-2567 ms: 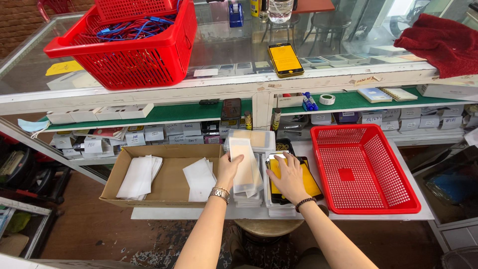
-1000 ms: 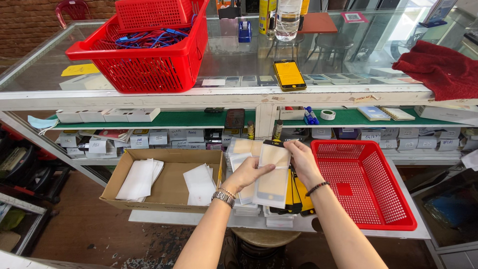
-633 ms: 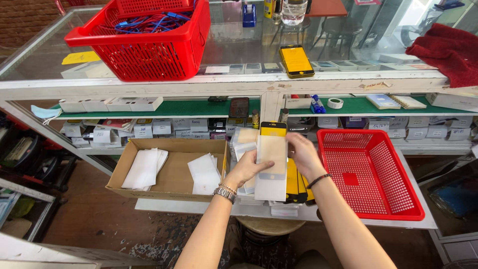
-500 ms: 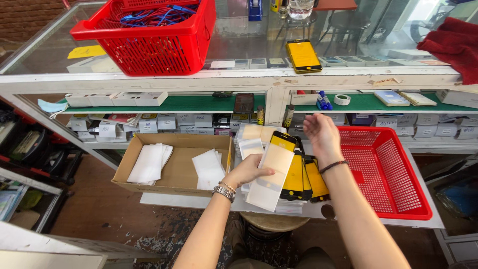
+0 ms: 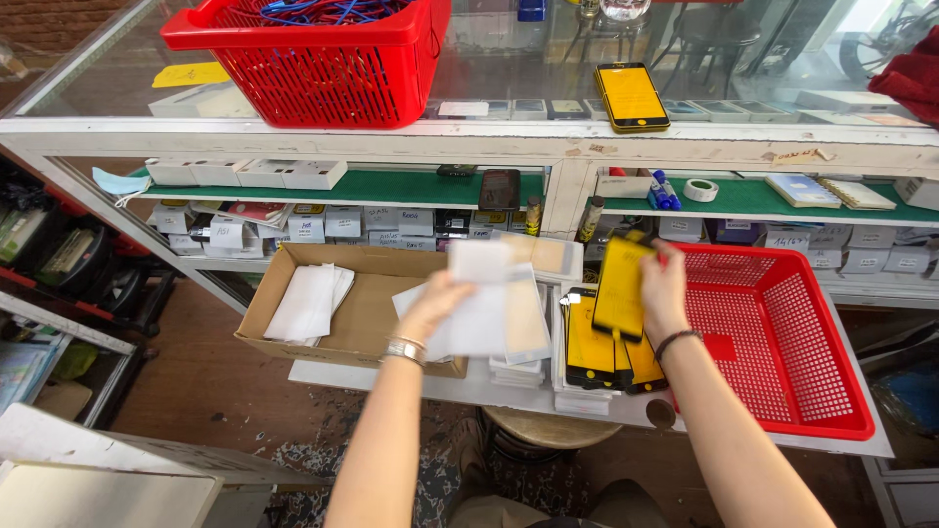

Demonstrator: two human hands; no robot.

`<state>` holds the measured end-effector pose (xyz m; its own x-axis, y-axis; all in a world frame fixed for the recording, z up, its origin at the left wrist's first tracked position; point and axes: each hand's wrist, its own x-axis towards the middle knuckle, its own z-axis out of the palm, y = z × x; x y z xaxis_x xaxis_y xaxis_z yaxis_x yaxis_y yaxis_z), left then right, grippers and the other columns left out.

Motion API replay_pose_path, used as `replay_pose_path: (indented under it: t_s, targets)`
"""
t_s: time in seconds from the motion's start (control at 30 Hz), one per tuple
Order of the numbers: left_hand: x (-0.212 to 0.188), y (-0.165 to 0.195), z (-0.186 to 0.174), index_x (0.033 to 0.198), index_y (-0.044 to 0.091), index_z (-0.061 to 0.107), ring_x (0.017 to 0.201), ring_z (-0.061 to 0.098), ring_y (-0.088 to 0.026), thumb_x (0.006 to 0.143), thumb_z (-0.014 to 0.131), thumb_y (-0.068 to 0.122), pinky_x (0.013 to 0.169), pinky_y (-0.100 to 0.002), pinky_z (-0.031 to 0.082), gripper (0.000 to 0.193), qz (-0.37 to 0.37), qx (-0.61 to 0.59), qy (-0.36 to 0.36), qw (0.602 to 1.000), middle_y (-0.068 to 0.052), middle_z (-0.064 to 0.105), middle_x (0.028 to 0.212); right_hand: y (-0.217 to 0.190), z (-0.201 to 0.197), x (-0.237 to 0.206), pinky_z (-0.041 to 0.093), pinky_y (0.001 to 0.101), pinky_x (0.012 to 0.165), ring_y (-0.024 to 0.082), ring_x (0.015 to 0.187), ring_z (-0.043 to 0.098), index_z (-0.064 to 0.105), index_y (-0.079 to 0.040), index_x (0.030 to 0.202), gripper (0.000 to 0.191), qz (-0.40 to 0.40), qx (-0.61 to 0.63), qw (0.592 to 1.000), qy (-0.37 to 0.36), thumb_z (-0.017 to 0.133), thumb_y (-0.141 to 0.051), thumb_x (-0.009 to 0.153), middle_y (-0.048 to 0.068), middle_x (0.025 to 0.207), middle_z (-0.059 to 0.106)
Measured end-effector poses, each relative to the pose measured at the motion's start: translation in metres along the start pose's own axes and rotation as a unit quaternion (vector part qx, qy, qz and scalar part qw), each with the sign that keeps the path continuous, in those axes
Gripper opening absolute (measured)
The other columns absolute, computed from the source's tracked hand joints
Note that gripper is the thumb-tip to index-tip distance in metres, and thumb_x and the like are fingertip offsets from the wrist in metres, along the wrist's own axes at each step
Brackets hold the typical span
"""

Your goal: The person wraps phone screen glass panels in white paper sheets taken from a cardboard box, stacks the wrapped panels, and places yellow-cased phones into a red plastic basket one at a time. They repeat this wrapping and sorting cycle across the workbench.

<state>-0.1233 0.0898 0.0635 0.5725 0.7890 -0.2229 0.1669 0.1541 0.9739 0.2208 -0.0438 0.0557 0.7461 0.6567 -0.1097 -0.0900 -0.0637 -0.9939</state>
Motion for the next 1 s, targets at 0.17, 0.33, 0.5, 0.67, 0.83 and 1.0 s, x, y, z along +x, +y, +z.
replay_pose_path:
  t_s: [0.17,0.33,0.5,0.67,0.83,1.0]
  targets:
    - [0.023,-0.042,-0.072,0.116,0.001,0.068,0.109,0.065,-0.036,0.077,0.079,0.018,0.094,-0.044,0.053,0.044,-0.033,0.337,0.257,0.905,-0.021,0.071,0.116,0.042,0.005,-0.046,0.052,0.0412,0.085,0.034,0.098,0.064,0.046,-0.015,0.147,0.061,-0.118,-0.241,0.963,-0.034,0.059,-0.005,0.088,0.019,0.119,0.062]
    - [0.013,-0.062,-0.051,0.136,0.006,0.049,0.128,0.049,-0.043,0.072,0.082,0.017,0.108,-0.050,0.038,0.072,-0.182,0.423,0.297,0.836,-0.021,0.058,0.133,0.062,0.010,-0.068,0.043,0.0488,0.101,0.040,0.114,0.051,0.057,-0.016,0.138,0.057,-0.189,-0.452,0.871,0.022,0.069,-0.015,0.082,0.019,0.124,0.055]
    - [0.006,-0.034,0.025,0.128,0.008,0.060,0.107,0.068,-0.034,0.094,0.068,0.024,0.093,-0.045,0.053,0.039,0.106,0.348,0.358,0.860,-0.016,0.074,0.111,0.071,0.012,-0.074,0.037,0.0520,0.105,0.036,0.128,0.043,0.058,-0.017,0.137,0.056,-0.147,-0.481,0.864,0.018,0.066,-0.020,0.082,0.013,0.140,0.048]
    - [0.012,-0.016,0.090,0.137,-0.008,0.043,0.090,0.071,-0.041,0.087,0.078,0.034,0.081,-0.049,0.056,0.074,0.014,0.391,0.221,0.893,-0.026,0.072,0.092,0.079,0.017,-0.076,0.034,0.0555,0.108,0.039,0.134,0.038,0.056,-0.014,0.139,0.057,-0.184,-0.456,0.871,0.014,0.068,-0.024,0.085,0.017,0.148,0.042]
    - [0.033,-0.046,0.099,0.136,-0.009,0.050,0.095,0.070,-0.037,0.073,0.080,0.007,0.083,-0.044,0.056,0.072,0.084,0.117,0.258,0.955,-0.024,0.072,0.103,0.058,0.021,-0.087,0.034,0.0531,0.110,0.038,0.136,0.037,0.054,-0.014,0.140,0.061,-0.177,-0.451,0.875,0.007,0.072,-0.029,0.084,0.016,0.149,0.042]
    - [0.049,-0.040,0.075,0.121,-0.011,0.068,0.094,0.073,-0.021,0.086,0.074,0.007,0.081,-0.034,0.059,0.039,0.014,-0.215,0.105,0.971,-0.013,0.075,0.109,0.009,0.037,-0.091,0.056,0.0387,0.091,0.023,0.116,0.064,0.049,-0.006,0.142,0.065,-0.124,-0.285,0.938,-0.156,0.071,-0.040,0.091,0.013,0.128,0.065]
